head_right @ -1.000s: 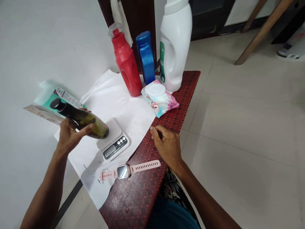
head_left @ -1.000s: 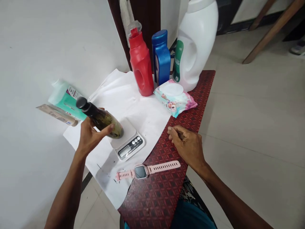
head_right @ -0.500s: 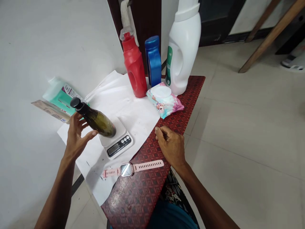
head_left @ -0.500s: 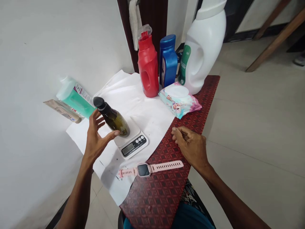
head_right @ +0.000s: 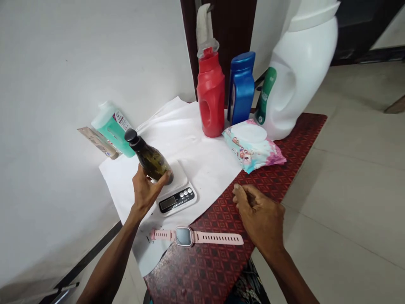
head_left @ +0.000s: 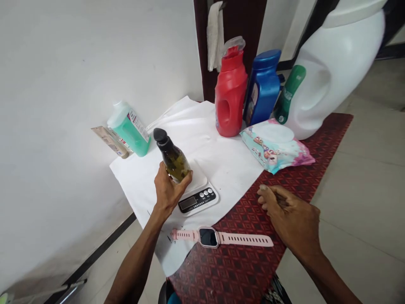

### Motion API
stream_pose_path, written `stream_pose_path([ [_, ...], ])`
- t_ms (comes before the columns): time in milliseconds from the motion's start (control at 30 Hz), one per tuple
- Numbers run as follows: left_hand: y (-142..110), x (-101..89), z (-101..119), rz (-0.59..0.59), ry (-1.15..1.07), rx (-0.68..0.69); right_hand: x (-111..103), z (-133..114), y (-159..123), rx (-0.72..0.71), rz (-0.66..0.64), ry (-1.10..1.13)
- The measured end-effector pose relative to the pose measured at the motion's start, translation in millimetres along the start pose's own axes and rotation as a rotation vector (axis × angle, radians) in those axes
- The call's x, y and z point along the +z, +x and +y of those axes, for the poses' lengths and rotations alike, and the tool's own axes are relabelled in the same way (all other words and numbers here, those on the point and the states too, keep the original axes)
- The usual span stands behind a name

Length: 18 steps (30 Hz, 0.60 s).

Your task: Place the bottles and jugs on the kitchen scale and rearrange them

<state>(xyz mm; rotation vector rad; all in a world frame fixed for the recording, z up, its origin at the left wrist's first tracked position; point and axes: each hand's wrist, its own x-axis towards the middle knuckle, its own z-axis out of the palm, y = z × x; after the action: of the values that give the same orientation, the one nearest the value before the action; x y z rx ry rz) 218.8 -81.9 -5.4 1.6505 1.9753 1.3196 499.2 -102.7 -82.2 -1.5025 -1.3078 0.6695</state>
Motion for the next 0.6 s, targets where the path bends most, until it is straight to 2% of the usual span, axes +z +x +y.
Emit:
stream_pose_path([
  [67, 3, -11.5, -4, 0.049, -0.048, -0.048, 0, 0, 0, 0.008, -0.003, 0.000],
  [167, 16, -46.0, -21, 0.218, -0.013, -0.114, 0, 1, 1, 0.002, -0.009, -0.010],
  [267, 43, -85.8, -51, 0.365, 0.123, -0.142, 1, 3, 1, -0.029, -0.010, -0.029],
  [367, 78, -112.2, -88, 0.430, 0.201, -0.240, 1, 4, 2, -0.058, -0.019, -0.049],
  [467, 110, -120.7, -119, 0.421, 0.258, -0.356, 0, 4, 2, -0.064, -0.021, -0.066],
  [600, 142, -117.8, -141, 0.404, 0.292, -0.374, -1, 2, 4, -0.054, -0.033, -0.072],
])
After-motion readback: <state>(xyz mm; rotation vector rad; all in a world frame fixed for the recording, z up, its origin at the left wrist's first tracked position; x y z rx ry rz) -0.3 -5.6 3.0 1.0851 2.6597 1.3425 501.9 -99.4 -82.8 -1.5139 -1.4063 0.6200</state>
